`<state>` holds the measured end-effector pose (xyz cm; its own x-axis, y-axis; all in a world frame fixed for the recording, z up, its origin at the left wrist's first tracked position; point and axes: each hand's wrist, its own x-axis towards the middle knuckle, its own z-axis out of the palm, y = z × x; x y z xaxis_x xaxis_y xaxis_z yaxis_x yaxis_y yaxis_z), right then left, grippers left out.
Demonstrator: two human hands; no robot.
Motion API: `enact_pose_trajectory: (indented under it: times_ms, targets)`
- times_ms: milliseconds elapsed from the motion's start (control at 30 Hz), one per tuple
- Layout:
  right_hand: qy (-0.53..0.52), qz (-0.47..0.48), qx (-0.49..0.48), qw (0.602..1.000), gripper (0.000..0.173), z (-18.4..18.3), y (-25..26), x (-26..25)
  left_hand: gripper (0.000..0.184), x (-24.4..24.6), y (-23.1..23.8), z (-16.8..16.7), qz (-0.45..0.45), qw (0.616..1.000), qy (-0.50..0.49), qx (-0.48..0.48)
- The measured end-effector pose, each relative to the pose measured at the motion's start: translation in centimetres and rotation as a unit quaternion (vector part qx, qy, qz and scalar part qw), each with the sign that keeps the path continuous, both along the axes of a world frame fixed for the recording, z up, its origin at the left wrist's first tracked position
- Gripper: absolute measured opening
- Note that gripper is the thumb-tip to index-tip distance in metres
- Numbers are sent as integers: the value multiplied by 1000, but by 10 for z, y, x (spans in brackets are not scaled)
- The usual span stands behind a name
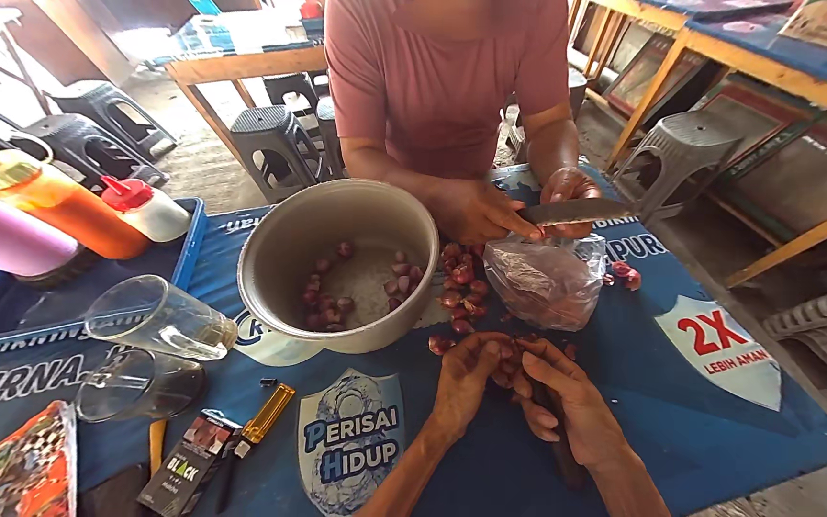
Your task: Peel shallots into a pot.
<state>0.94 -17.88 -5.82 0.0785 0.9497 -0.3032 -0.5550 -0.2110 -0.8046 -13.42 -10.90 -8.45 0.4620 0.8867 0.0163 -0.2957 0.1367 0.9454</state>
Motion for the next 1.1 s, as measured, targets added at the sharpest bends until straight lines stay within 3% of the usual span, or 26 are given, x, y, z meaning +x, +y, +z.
enact_pose_trajectory:
  times_ms: [100,367,533,733,867,1000,1100]
  targets:
    - [32,10,-7,999,22,0,1,3,28,1,2,-3,-17,1000,-9,3]
    - [-3,-16,2,1000,20,2,1,-1,26,2,-1,-4,0,996,-1,94]
    - [43,2,7,999,22,1,3,3,27,-3,5,-3,-7,999,-20,36]
    - [-32,8,23,999,23,4,3,5,33,-4,10,1,-17,998,-51,-36]
    - [-78,25,61,995,33,3,7,2,29,-5,10,-1,-7,998,-57,-36]
    - [-111,61,87,988,55,3,9,2,25,-4,10,0,22,997,-53,-53]
    - [-141,82,90,983,57,1,10,2,22,-4,8,1,37,995,-55,-68]
